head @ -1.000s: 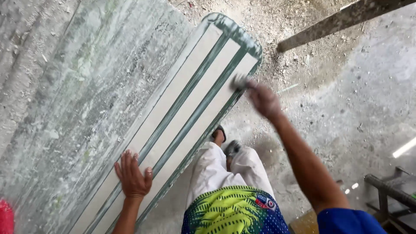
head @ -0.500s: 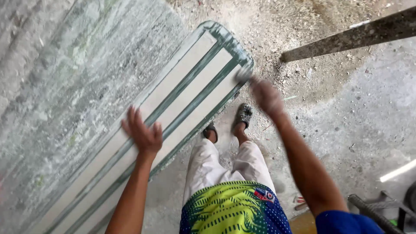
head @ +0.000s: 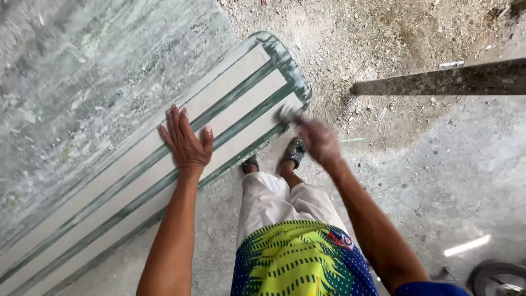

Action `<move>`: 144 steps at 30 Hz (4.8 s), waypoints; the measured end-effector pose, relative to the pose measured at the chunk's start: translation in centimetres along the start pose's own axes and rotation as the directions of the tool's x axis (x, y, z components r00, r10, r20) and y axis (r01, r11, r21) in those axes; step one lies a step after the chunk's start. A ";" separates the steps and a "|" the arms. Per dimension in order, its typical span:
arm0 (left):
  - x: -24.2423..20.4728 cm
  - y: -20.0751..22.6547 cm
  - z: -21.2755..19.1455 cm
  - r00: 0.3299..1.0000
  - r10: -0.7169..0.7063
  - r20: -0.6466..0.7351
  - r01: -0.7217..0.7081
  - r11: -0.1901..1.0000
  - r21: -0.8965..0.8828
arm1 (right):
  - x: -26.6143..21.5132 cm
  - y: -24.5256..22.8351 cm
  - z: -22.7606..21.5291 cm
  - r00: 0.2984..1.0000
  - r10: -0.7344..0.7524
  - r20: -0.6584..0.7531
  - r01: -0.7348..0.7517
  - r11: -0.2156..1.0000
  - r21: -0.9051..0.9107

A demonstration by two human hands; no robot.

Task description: The person uses a metal scraper to remove residue from the surface of a long, rectangular metal frame. They hold the frame with one hand while scraping along its length with the other, occasionally adjusting their grip and position.

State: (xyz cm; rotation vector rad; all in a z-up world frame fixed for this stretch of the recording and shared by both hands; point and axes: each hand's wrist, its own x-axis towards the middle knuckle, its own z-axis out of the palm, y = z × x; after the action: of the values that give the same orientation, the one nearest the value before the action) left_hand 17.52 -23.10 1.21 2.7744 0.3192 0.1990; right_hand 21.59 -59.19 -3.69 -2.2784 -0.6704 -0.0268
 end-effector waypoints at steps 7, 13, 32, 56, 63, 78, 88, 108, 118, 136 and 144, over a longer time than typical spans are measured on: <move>-0.1 -0.6 0.5 0.998 0.017 -0.057 -0.018 1.000 -0.012 | -0.2 -6.7 0.9 0.992 -0.054 0.113 0.044 0.995 0.090; -0.6 -0.3 -0.2 0.999 -0.003 -0.034 0.002 1.000 -0.028 | 0.8 -0.4 -2.6 0.973 0.225 0.053 -0.222 0.974 -0.055; -0.9 -0.3 0.4 0.995 0.031 -0.092 -0.033 0.999 -0.024 | 4.1 1.9 -12.1 0.802 -0.133 0.582 0.349 0.895 -0.276; -0.6 -0.8 0.3 0.998 -0.026 -0.059 0.023 0.998 -0.059 | 8.7 -3.2 -8.8 0.371 0.516 0.772 0.382 0.673 -0.633; -0.3 -0.9 0.5 0.996 -0.002 -0.085 0.000 1.000 -0.026 | 0.7 -3.9 -2.1 0.728 0.245 0.640 0.064 0.905 -0.420; -1.0 -0.9 0.5 0.994 0.006 -0.110 -0.009 1.000 -0.022 | -4.5 1.7 5.0 0.905 0.425 -0.015 -0.425 0.905 0.007; 0.2 -0.5 0.7 0.995 0.023 -0.101 -0.027 0.999 -0.036 | -2.2 3.1 4.5 0.920 0.227 0.321 -0.185 0.970 -0.156; -5.6 5.5 3.2 0.964 -0.264 -0.011 0.259 0.939 0.227 | -7.1 -2.3 -5.0 0.740 0.673 -0.008 -0.563 0.625 0.540; -12.6 24.2 8.4 0.851 0.509 0.128 -0.365 0.749 -0.553 | -6.7 3.5 -12.7 0.470 0.804 -0.365 -0.228 0.510 0.829; 0.5 6.6 2.5 0.979 -0.200 -0.037 0.203 0.974 0.103 | 0.5 4.8 -3.2 0.944 0.308 -0.120 -0.320 0.943 -0.092; 2.5 6.8 2.8 0.981 -0.187 -0.058 0.191 0.979 0.065 | 0.6 -3.3 -5.8 0.938 0.343 -0.039 -0.345 0.922 -0.177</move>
State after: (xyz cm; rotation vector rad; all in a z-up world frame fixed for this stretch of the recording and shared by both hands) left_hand 21.70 -29.59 1.19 2.7896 0.6109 0.2163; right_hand 21.62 -60.87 2.77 -2.5423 -0.2621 0.0753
